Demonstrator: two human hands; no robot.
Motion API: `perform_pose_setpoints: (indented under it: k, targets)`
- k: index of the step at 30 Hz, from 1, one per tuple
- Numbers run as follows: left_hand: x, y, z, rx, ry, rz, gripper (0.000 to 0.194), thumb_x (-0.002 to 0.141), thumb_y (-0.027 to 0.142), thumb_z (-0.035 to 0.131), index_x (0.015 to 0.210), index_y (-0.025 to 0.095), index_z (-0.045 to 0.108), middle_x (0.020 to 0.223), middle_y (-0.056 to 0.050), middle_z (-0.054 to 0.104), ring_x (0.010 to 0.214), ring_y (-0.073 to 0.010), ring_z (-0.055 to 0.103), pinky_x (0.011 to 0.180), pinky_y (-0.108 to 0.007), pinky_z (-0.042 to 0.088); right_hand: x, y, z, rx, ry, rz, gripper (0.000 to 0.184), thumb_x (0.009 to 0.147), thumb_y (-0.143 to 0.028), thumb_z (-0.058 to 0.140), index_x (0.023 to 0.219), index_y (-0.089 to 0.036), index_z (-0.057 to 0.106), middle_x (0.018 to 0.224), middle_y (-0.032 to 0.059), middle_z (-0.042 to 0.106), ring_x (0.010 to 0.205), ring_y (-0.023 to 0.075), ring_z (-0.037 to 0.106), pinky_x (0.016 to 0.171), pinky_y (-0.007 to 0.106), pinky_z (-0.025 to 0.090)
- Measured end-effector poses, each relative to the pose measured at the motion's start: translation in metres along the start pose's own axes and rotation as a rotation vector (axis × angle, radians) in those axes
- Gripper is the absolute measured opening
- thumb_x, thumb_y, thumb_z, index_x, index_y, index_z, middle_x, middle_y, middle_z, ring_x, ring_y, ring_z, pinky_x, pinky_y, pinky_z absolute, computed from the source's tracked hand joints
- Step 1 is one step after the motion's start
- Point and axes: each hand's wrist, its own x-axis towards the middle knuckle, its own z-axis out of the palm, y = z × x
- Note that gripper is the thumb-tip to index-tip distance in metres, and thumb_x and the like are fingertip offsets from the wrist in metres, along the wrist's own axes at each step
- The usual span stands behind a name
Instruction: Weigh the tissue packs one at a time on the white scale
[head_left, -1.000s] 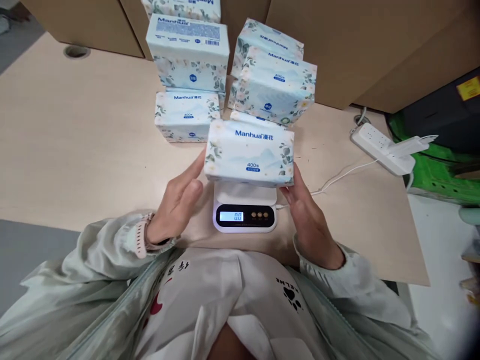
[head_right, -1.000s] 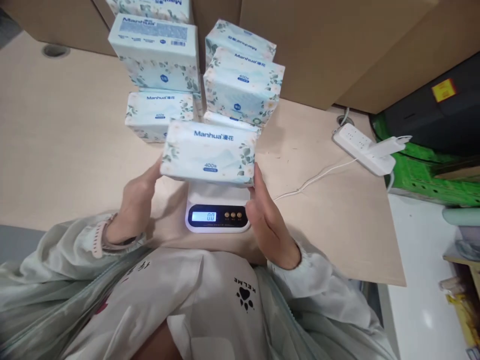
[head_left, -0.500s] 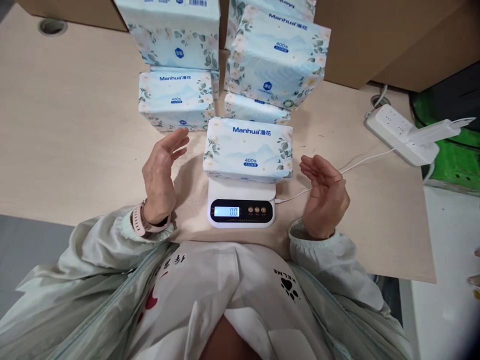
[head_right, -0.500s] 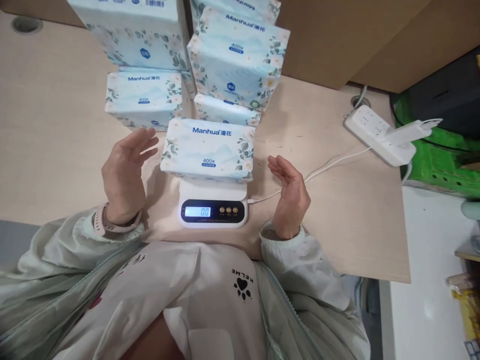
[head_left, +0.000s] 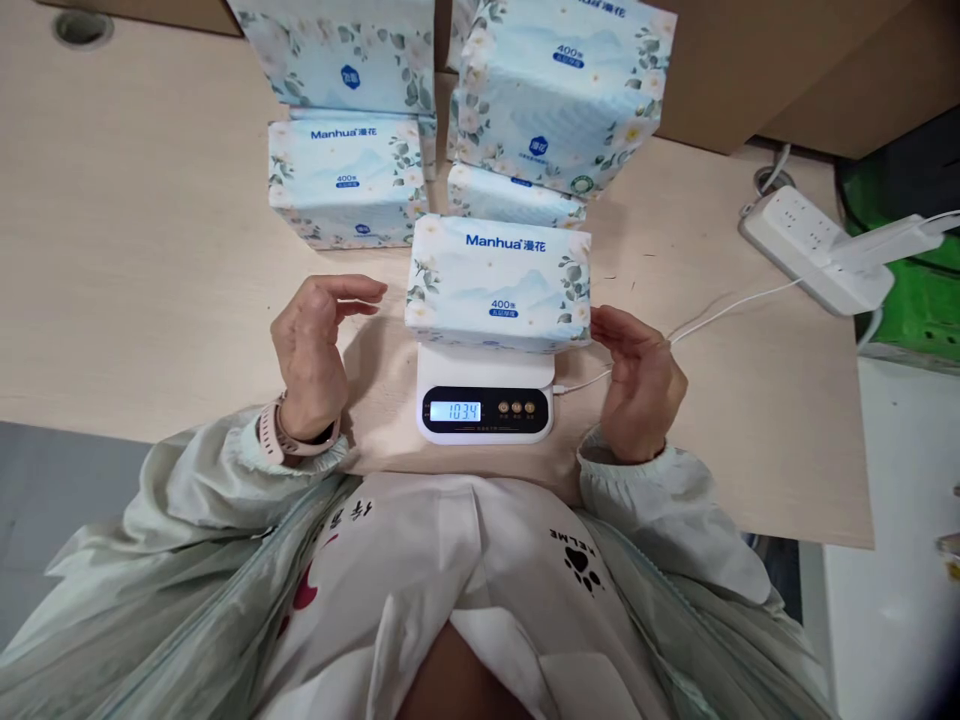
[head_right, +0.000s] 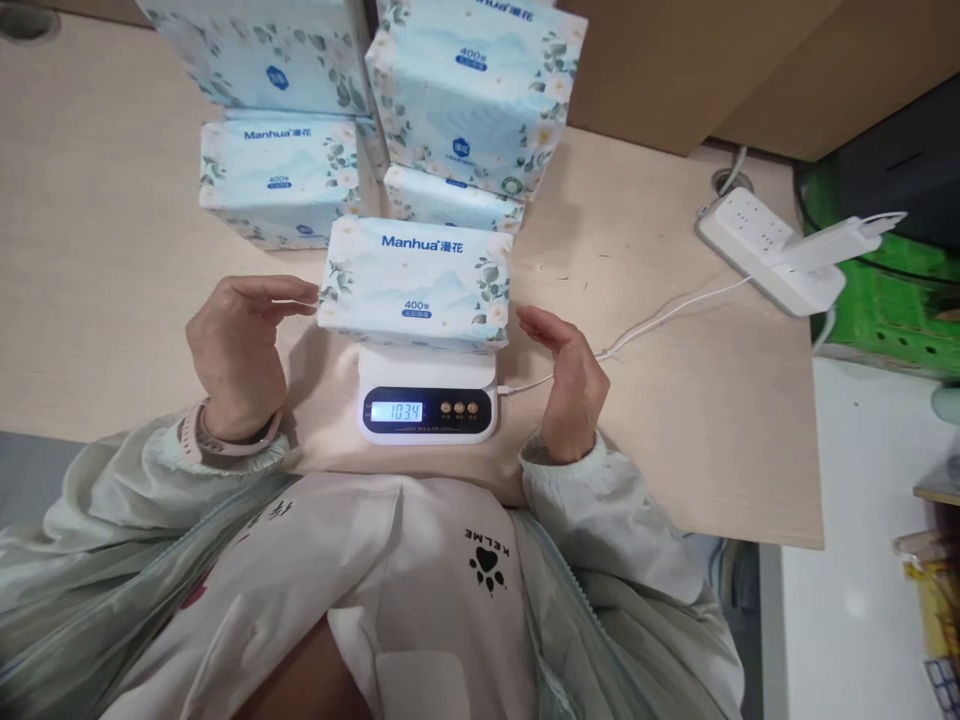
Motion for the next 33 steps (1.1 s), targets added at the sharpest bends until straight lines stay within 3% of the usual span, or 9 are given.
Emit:
perform_pose_setpoints:
  k: [7, 15, 18, 21, 23, 25, 29, 31, 33]
  targets:
    - [0.000, 0.003, 0.004, -0.053, -0.030, 0.034, 0.051, 0.117, 0.044, 0.053, 0.095, 0.019, 0.092, 0.088, -0.008, 0.086, 0.078, -0.0164, 0.079, 0.073, -0.028, 0.062, -0.002, 0.000, 0.001, -0.073, -0.065, -0.028, 0.048, 0.115, -0.056, 0.050, 0.128, -0.024, 0.083, 0.129, 0.0090, 0.086, 0.123, 0.0279, 0.081, 0.111, 0.051, 0.065]
    - [-0.007, 0.020, 0.006, 0.060, -0.023, 0.033, 0.040, 0.114, 0.043, 0.060, 0.102, 0.027, 0.094, 0.098, -0.002, 0.089, 0.086, -0.0202, 0.082, 0.081, -0.034, 0.066, -0.007, 0.015, -0.001, -0.109, -0.106, -0.181, 0.050, 0.114, -0.055, 0.049, 0.160, -0.038, 0.062, 0.153, 0.0068, 0.075, 0.145, 0.0315, 0.072, 0.127, 0.058, 0.057]
    - [-0.008, 0.025, 0.006, 0.104, -0.090, -0.041, 0.036, 0.112, 0.050, 0.065, 0.108, 0.028, 0.093, 0.104, -0.003, 0.089, 0.092, -0.0235, 0.084, 0.086, -0.037, 0.069, -0.010, 0.017, 0.004, -0.129, -0.155, -0.170, 0.054, 0.115, -0.055, 0.045, 0.166, -0.042, 0.053, 0.166, 0.0047, 0.065, 0.156, 0.0302, 0.063, 0.133, 0.058, 0.051]
    - [-0.007, 0.038, 0.015, 0.099, -0.252, -0.171, 0.040, 0.107, 0.056, 0.070, 0.121, 0.024, 0.091, 0.114, -0.006, 0.089, 0.101, -0.0279, 0.085, 0.091, -0.041, 0.071, -0.013, 0.018, 0.008, -0.159, -0.253, -0.152, 0.066, 0.113, -0.060, 0.046, 0.175, -0.040, 0.038, 0.181, 0.0049, 0.049, 0.168, 0.0296, 0.049, 0.139, 0.057, 0.043]
    - [-0.002, 0.050, 0.032, 0.109, -0.418, -0.231, 0.048, 0.105, 0.058, 0.072, 0.133, 0.022, 0.086, 0.125, -0.009, 0.087, 0.111, -0.0305, 0.084, 0.097, -0.043, 0.070, -0.010, 0.020, 0.004, -0.192, -0.156, -0.181, 0.072, 0.110, -0.063, 0.052, 0.175, -0.036, 0.037, 0.180, 0.0089, 0.048, 0.167, 0.0313, 0.050, 0.138, 0.058, 0.044]
    - [0.007, 0.061, 0.060, 0.121, -0.602, -0.249, 0.055, 0.106, 0.058, 0.070, 0.143, 0.019, 0.080, 0.137, -0.011, 0.083, 0.124, -0.0326, 0.081, 0.106, -0.043, 0.067, 0.001, 0.024, -0.007, -0.221, 0.047, -0.220, 0.071, 0.107, -0.062, 0.059, 0.170, -0.033, 0.045, 0.171, 0.0131, 0.057, 0.159, 0.0326, 0.058, 0.134, 0.061, 0.048]
    - [0.039, 0.056, 0.146, 0.062, -0.918, -0.232, 0.046, 0.107, 0.045, 0.060, 0.139, 0.016, 0.077, 0.145, -0.011, 0.078, 0.139, -0.0356, 0.071, 0.118, -0.045, 0.058, 0.048, 0.040, -0.047, -0.252, 0.328, -0.252, 0.058, 0.100, -0.059, 0.069, 0.149, -0.031, 0.059, 0.149, 0.0116, 0.068, 0.147, 0.0309, 0.067, 0.130, 0.064, 0.050]
    - [0.055, 0.041, 0.193, 0.047, -1.001, -0.300, 0.039, 0.106, 0.037, 0.056, 0.131, 0.014, 0.076, 0.142, -0.012, 0.077, 0.141, -0.0350, 0.068, 0.122, -0.046, 0.054, 0.079, 0.053, -0.066, -0.304, 0.383, -0.239, 0.056, 0.095, -0.058, 0.070, 0.143, -0.031, 0.060, 0.147, 0.0104, 0.069, 0.145, 0.0298, 0.068, 0.130, 0.062, 0.050]
    - [0.066, 0.025, 0.233, 0.059, -0.983, -0.466, 0.041, 0.106, 0.036, 0.055, 0.132, 0.010, 0.072, 0.147, -0.017, 0.073, 0.143, -0.0354, 0.066, 0.121, -0.046, 0.053, 0.108, 0.068, -0.079, -0.394, 0.408, -0.191, 0.057, 0.091, -0.056, 0.068, 0.140, -0.028, 0.059, 0.146, 0.0120, 0.069, 0.142, 0.0303, 0.070, 0.128, 0.061, 0.051]
